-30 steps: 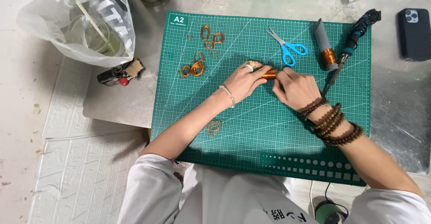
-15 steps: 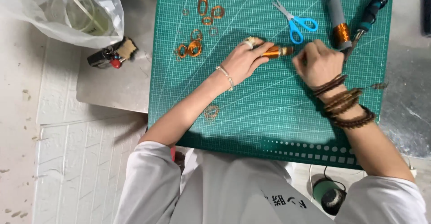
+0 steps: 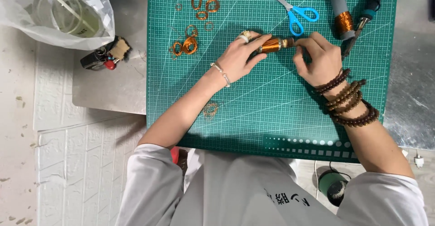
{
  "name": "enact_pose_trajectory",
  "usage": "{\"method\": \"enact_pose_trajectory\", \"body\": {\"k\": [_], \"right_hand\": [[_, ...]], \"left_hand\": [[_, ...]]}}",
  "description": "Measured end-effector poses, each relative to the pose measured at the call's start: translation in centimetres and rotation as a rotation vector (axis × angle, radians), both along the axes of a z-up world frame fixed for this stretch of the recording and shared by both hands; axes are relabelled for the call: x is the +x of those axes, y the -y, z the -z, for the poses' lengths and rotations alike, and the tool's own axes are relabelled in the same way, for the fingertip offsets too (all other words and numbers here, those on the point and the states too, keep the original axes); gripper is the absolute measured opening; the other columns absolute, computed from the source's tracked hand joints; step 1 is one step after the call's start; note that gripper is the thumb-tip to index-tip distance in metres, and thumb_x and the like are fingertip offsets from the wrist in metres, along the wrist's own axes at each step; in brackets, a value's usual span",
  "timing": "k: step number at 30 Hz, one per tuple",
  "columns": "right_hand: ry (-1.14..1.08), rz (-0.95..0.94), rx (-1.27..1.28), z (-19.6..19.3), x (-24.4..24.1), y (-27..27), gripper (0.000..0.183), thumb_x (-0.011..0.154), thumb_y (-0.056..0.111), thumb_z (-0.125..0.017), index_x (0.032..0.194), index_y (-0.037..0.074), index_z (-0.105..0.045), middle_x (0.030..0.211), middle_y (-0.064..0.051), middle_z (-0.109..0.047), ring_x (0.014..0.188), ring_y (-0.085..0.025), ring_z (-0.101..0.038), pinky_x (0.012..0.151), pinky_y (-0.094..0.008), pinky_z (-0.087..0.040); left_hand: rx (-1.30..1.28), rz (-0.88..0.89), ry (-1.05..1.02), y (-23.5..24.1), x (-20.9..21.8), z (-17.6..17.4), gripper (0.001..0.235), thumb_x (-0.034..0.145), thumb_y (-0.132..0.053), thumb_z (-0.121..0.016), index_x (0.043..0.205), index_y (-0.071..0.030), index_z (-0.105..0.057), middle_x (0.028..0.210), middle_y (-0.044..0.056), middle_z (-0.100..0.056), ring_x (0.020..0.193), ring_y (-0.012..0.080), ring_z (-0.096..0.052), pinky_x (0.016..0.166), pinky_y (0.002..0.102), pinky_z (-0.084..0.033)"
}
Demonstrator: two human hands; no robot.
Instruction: Assembling and adjusting fine wires on a small electromagnetic coil component
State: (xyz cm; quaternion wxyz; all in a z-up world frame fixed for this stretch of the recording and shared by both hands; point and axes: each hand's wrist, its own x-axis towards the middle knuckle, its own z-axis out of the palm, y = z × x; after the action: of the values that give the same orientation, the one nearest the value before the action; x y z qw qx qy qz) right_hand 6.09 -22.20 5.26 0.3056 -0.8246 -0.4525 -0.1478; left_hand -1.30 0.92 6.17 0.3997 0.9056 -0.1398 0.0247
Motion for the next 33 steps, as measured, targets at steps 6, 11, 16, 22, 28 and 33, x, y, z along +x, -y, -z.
{"method": "enact_pose_trajectory", "body": {"k": [6, 11, 16, 22, 28, 33], "right_hand": [[-0.302, -0.14, 0.218, -2.2, -0.7, -0.5, 0.019, 0.092, -0.004, -0.052, 0.099, -0.004, -0.07, 0.065, -0.013, -0.047, 0.056, -0.032, -0.052, 0.046, -0.031, -0.036], [-0.56, -0.328, 0.4, -4.0, -1.4, -0.3, 0.029, 0.087, -0.011, -0.048, 0.112, -0.011, -0.063, 0.067, -0.017, -0.053, 0.06, -0.025, -0.056, 0.053, -0.031, -0.041], [-0.812, -0.411, 0.547, -5.0, -2.4, -0.2, 0.037, 0.099, 0.01, -0.044, 0.136, 0.002, -0.045, 0.079, -0.009, -0.054, 0.063, -0.014, -0.049, 0.062, -0.024, -0.044], [-1.427, -0.856, 0.799, -5.6, -0.9, -0.2, 0.08, 0.09, 0.064, -0.046, 0.153, 0.024, -0.016, 0.159, -0.012, -0.02, 0.142, -0.032, -0.032, 0.114, -0.047, -0.038], [-1.445, -0.918, 0.772, -5.5, -0.7, -0.3, 0.078, 0.09, 0.07, -0.046, 0.152, 0.03, -0.022, 0.162, -0.005, -0.015, 0.146, -0.028, -0.024, 0.12, -0.049, -0.029], [-1.392, -0.906, 0.438, -4.5, -1.8, -0.6, 0.076, 0.098, 0.052, -0.049, 0.146, -0.001, -0.024, 0.086, -0.007, -0.063, 0.076, -0.012, -0.058, 0.069, -0.024, -0.053]], "left_hand": [[-0.034, -0.01, 0.043, 0.0, 0.3, 1.5, 0.037, 0.096, -0.023, -0.057, 0.128, -0.007, -0.052, 0.116, 0.016, -0.057, 0.107, 0.0325, -0.059, 0.084, 0.036, -0.057], [0.018, -0.071, 0.104, -0.1, 0.0, 0.8, 0.038, 0.093, -0.03, -0.061, 0.126, -0.011, -0.056, 0.116, 0.012, -0.058, 0.114, 0.0285, -0.052, 0.097, 0.041, -0.044], [-0.395, -0.053, 0.262, -0.8, -0.3, -1.0, 0.045, 0.099, -0.04, -0.047, 0.137, -0.015, -0.042, 0.141, 0.008, -0.048, 0.133, 0.0253, -0.047, 0.113, 0.045, -0.042], [-2.339, 0.147, -0.552, -2.3, -0.8, -6.2, 0.082, 0.075, -0.058, -0.02, 0.153, -0.039, 0.0, 0.159, 0.004, -0.004, 0.145, 0.0332, -0.003, 0.114, 0.054, -0.009], [-2.325, 0.082, -0.58, -2.4, -0.6, -4.3, 0.084, 0.074, -0.055, -0.022, 0.154, -0.036, -0.003, 0.159, 0.008, -0.006, 0.144, 0.0363, -0.008, 0.112, 0.058, -0.012], [-0.405, 0.058, 0.197, -0.3, -1.4, -3.3, 0.053, 0.094, -0.035, -0.062, 0.138, -0.014, -0.042, 0.145, 0.007, -0.042, 0.14, 0.0277, -0.04, 0.122, 0.047, -0.034]]}}
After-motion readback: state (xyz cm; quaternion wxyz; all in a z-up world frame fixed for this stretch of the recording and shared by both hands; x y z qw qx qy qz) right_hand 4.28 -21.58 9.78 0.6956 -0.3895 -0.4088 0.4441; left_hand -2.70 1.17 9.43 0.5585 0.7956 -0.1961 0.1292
